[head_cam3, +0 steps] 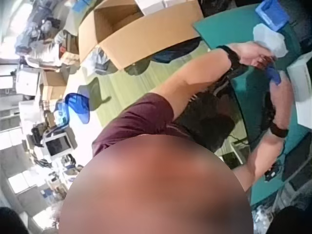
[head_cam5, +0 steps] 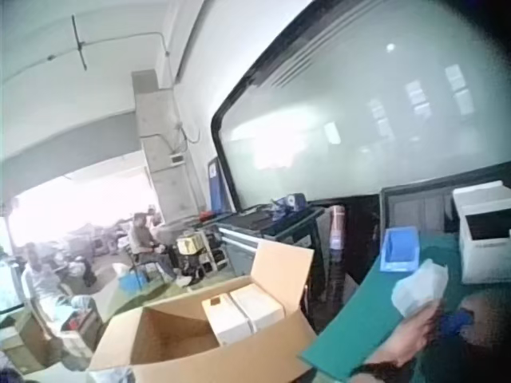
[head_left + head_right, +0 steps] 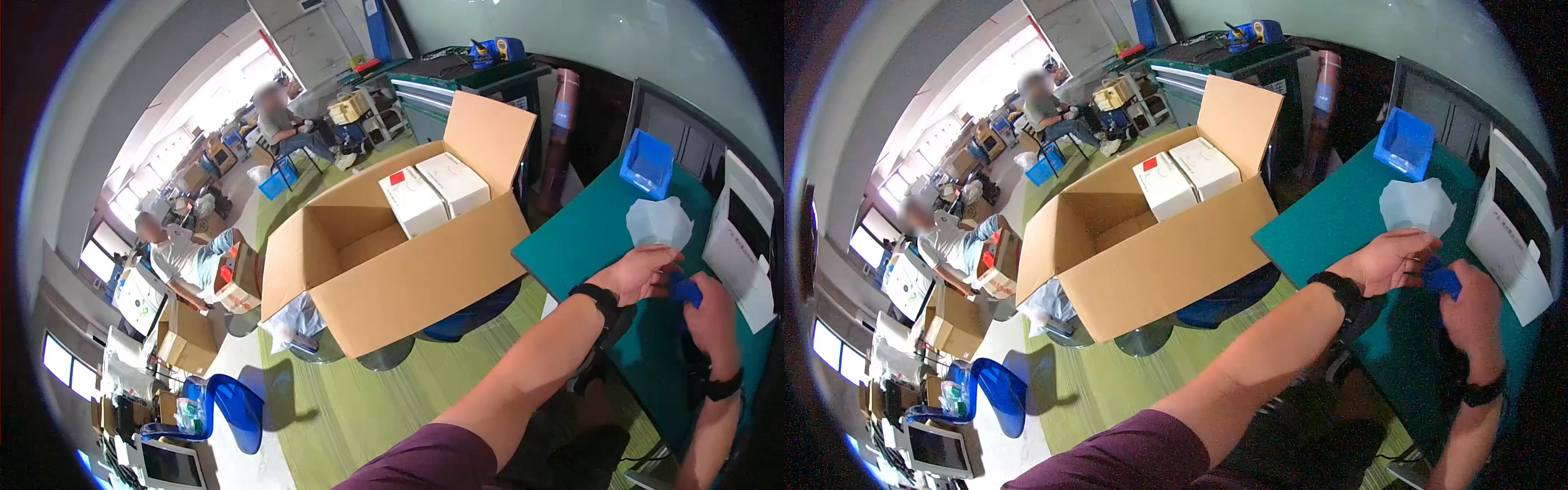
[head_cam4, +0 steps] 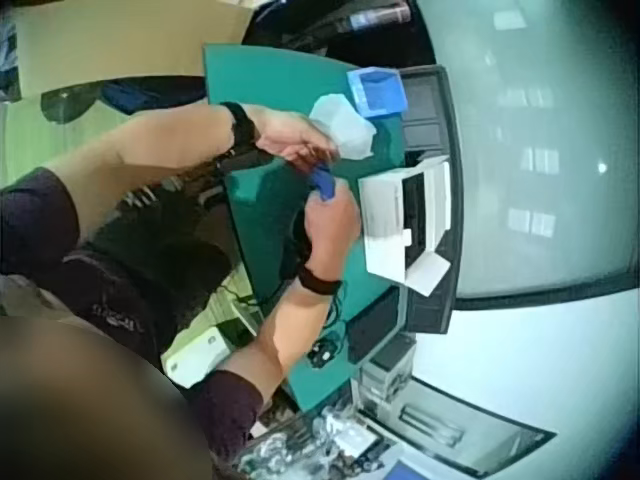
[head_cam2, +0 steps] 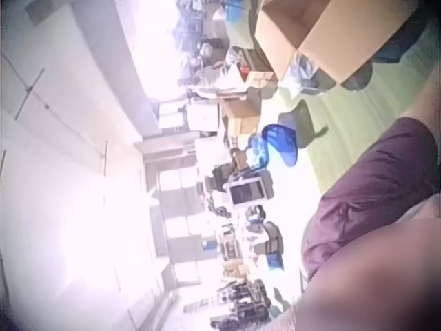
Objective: Wiping a circular electro-mechanical component using a blue cloth.
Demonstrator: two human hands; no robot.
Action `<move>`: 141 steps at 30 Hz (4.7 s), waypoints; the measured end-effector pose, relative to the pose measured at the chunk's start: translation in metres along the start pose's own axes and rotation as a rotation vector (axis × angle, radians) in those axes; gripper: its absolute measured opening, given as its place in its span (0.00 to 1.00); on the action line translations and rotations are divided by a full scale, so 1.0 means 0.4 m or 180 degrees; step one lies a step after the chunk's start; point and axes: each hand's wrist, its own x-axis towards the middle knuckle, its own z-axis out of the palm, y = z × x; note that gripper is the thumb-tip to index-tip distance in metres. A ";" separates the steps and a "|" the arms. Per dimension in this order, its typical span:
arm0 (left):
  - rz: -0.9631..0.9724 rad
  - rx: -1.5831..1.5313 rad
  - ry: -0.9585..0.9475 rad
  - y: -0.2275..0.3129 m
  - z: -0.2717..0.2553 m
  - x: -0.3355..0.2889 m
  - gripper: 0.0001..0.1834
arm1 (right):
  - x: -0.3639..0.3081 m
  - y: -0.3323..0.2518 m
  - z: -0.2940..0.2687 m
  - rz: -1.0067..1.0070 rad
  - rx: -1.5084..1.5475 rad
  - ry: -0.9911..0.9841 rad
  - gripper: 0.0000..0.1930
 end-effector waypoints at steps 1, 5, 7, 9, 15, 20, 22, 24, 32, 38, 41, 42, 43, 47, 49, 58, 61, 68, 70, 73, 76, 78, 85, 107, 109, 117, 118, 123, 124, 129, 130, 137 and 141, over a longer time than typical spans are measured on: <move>-0.0014 0.0005 0.0034 0.003 0.006 0.002 0.20 | 0.007 0.022 0.003 0.0079 0.0437 -0.0010 0.16; -0.0112 0.0062 0.0156 0.013 0.043 -0.015 0.17 | -0.004 0.114 0.009 0.0387 0.1239 0.0238 0.16; -0.0097 0.0071 0.0126 0.014 0.029 -0.013 0.17 | -0.009 0.151 -0.002 0.0552 0.1097 0.0123 0.16; -0.0090 0.0061 0.0080 0.010 0.022 -0.014 0.16 | -0.043 0.171 -0.019 0.0829 0.1043 0.0008 0.18; -0.0124 -0.0104 -0.0083 0.015 0.036 -0.016 0.16 | -0.163 0.350 0.042 0.0844 0.0879 0.0380 0.27; -0.0173 0.0012 0.0041 0.022 0.032 -0.024 0.19 | -0.207 0.331 0.045 0.0945 0.1214 0.0814 0.27; -0.0198 0.0078 0.0178 0.018 0.026 -0.021 0.21 | -0.220 0.288 0.010 0.0883 0.2121 0.0651 0.24; -0.0198 0.0078 0.0108 0.017 0.023 -0.023 0.21 | -0.231 0.323 0.059 0.0842 0.2073 0.1063 0.22; -0.0207 0.0031 0.0161 0.015 0.006 -0.021 0.21 | -0.241 0.200 0.017 0.0495 0.3419 0.1066 0.27; -0.0172 0.0082 0.0054 0.014 0.005 -0.007 0.23 | -0.256 0.200 0.000 0.0056 0.3313 0.0855 0.40; -0.0143 0.0157 0.0095 0.018 0.023 -0.027 0.21 | -0.243 0.207 0.010 0.0086 0.3581 0.0644 0.42; -0.0082 0.0177 0.0221 0.023 0.036 -0.031 0.20 | -0.241 0.211 0.013 0.0030 0.3651 0.0592 0.43; -0.0094 0.0196 0.0195 0.029 0.050 -0.034 0.20 | -0.246 0.210 0.008 0.0040 0.3651 0.0627 0.43; 0.0779 0.1271 0.0778 0.079 0.181 -0.058 0.15 | -0.255 0.219 0.028 0.0119 0.3698 0.0634 0.40; 0.1621 0.1607 0.0708 0.152 0.310 -0.110 0.14 | -0.257 0.212 0.023 -0.0048 0.3621 0.0775 0.39; 0.3935 0.3376 -0.2101 0.382 0.670 -0.356 0.48 | -0.235 0.193 -0.002 0.0112 0.3632 0.0672 0.35; 0.3957 0.3493 -0.1882 0.444 0.652 -0.380 0.48 | -0.211 0.181 0.018 0.0048 0.3693 0.0461 0.33; 0.4224 0.3454 -0.1759 0.528 0.645 -0.353 0.48 | -0.251 0.202 0.007 0.0271 0.3614 0.0592 0.35; 0.4456 0.3252 -0.1719 0.498 0.626 -0.292 0.47 | -0.258 0.170 0.028 0.0268 0.3397 0.0538 0.36; 0.4991 0.3002 -0.1708 0.506 0.609 -0.292 0.47 | -0.285 0.191 0.036 0.0478 0.3764 0.0555 0.37; 0.5235 0.2937 -0.1460 0.522 0.612 -0.290 0.47 | -0.283 0.179 0.042 0.0238 0.3599 0.0587 0.36; 0.5080 0.2576 -0.1570 0.461 0.572 -0.276 0.47 | -0.265 0.238 0.007 0.0454 0.3405 0.0632 0.36; 0.4356 0.2733 -0.1399 0.478 0.553 -0.274 0.47 | -0.223 0.203 -0.008 0.0019 0.3681 0.0351 0.34; 0.4062 0.3238 -0.0793 0.297 0.562 -0.344 0.46 | -0.221 0.183 0.022 0.0110 0.3572 0.0630 0.31; 0.3956 0.3106 -0.0699 0.337 0.544 -0.305 0.46 | -0.259 0.213 0.033 0.0299 0.3580 0.0576 0.31; 0.1213 0.0749 0.1121 -0.031 0.330 -0.066 0.21 | -0.240 0.191 0.028 0.0250 0.3687 0.0682 0.29; 0.1134 0.0572 0.1175 -0.067 0.322 -0.047 0.20 | -0.245 0.198 0.037 0.0329 0.3654 0.0710 0.29; 0.1283 0.1583 0.1327 -0.158 0.304 0.009 0.24 | -0.253 0.215 0.035 0.0063 0.3268 0.0792 0.35; 0.1106 0.2103 0.1341 -0.146 0.313 -0.004 0.27 | -0.257 0.219 0.033 -0.0134 0.3086 0.0820 0.39; 0.0946 0.1973 0.0884 -0.184 0.297 0.011 0.31 | -0.261 0.157 0.011 -0.0445 0.2230 0.0908 0.51; 0.0612 0.1770 0.0702 -0.184 0.297 0.009 0.32 | -0.260 0.144 0.014 -0.0407 0.1812 0.1065 0.54; 0.0900 0.1680 0.0599 -0.200 0.286 0.030 0.35 | -0.210 0.085 -0.011 -0.0235 -0.0038 0.0953 0.54; 0.0485 0.1436 0.0465 -0.192 0.258 0.034 0.32 | -0.181 0.073 -0.022 -0.0258 0.0167 0.0744 0.53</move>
